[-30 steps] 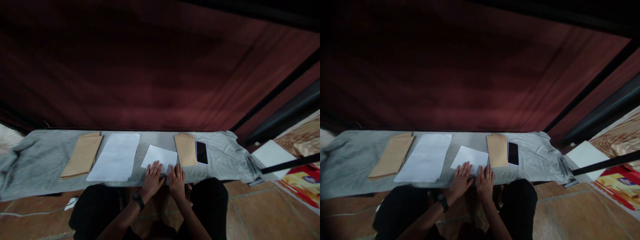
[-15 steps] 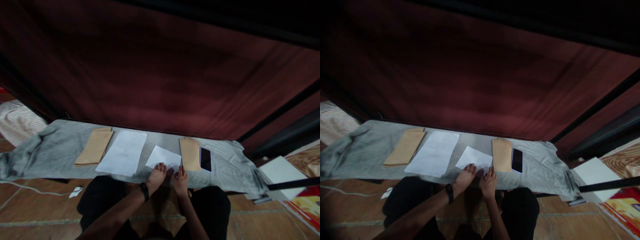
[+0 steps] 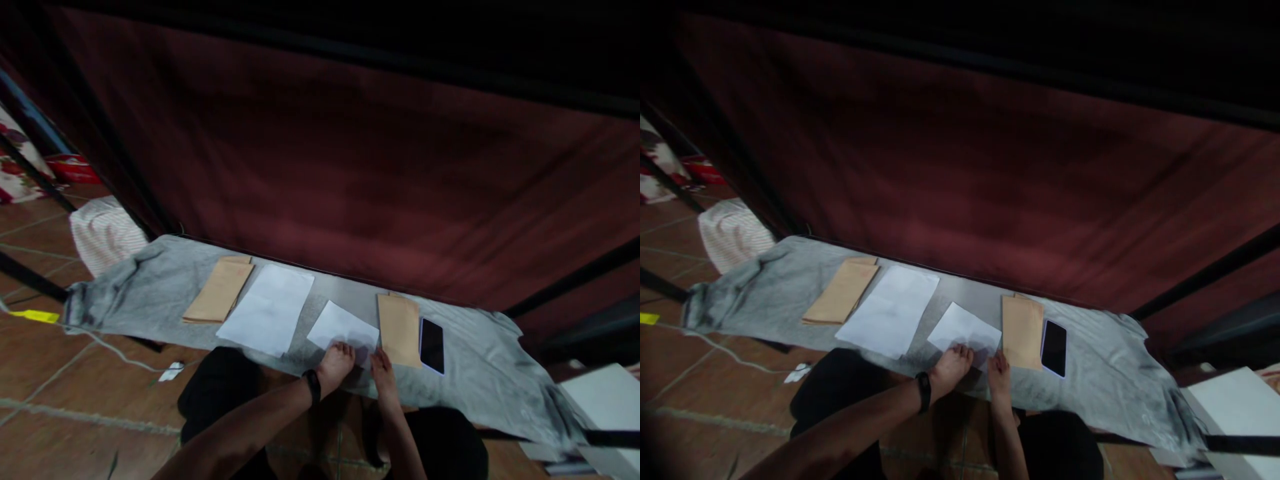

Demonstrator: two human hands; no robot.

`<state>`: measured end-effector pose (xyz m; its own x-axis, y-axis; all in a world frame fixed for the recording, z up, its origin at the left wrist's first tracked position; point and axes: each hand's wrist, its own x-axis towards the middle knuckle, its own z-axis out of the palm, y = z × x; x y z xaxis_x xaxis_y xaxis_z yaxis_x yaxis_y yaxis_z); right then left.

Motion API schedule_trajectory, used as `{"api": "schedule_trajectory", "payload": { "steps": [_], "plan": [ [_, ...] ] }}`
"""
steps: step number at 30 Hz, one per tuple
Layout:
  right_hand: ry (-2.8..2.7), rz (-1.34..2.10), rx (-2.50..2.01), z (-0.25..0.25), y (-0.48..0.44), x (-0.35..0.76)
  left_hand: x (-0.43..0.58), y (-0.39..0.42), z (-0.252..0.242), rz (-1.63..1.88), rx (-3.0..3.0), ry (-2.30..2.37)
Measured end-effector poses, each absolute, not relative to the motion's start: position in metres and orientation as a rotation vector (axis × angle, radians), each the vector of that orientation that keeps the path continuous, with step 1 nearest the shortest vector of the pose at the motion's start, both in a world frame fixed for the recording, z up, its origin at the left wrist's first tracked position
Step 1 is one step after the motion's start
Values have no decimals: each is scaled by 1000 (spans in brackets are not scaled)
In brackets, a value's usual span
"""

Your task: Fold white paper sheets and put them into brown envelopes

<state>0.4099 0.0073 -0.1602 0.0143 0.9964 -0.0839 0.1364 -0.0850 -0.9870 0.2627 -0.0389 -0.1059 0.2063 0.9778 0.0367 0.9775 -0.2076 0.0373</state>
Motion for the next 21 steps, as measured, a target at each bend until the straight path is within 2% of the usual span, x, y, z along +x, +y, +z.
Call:
{"api": "schedule_trajectory", "payload": {
  "steps": [5, 6, 8, 10, 11, 14, 18, 21],
  "plan": [
    [-878, 1480, -1207, -146, 0, 413, 248, -34, -70, 286, 2174, 2195],
    [-854, 1523, -1164, -144, -2, 412, 243, -32, -62, 452, 2034, 2251],
    [-788, 1656, -1071, -139, -6, 405, 234, -29, -52, 1018, 1536, 2202],
    [-737, 1792, -1007, -134, -9, 393, 230, -28, -51, 1532, 901, 1882],
    [-713, 1842, -986, -131, -10, 386, 230, -30, -53, 1661, 668, 1714],
    [-708, 1853, -956, -124, -11, 362, 240, -42, -70, 1747, 375, 1503],
    [-835, 1647, -1105, -123, -3, 344, 260, -70, -92, 1806, 88, 1258],
    [-976, 1526, -1149, -126, 11, 343, 271, -96, -96, 1681, 18, 1098]
  ]
}}
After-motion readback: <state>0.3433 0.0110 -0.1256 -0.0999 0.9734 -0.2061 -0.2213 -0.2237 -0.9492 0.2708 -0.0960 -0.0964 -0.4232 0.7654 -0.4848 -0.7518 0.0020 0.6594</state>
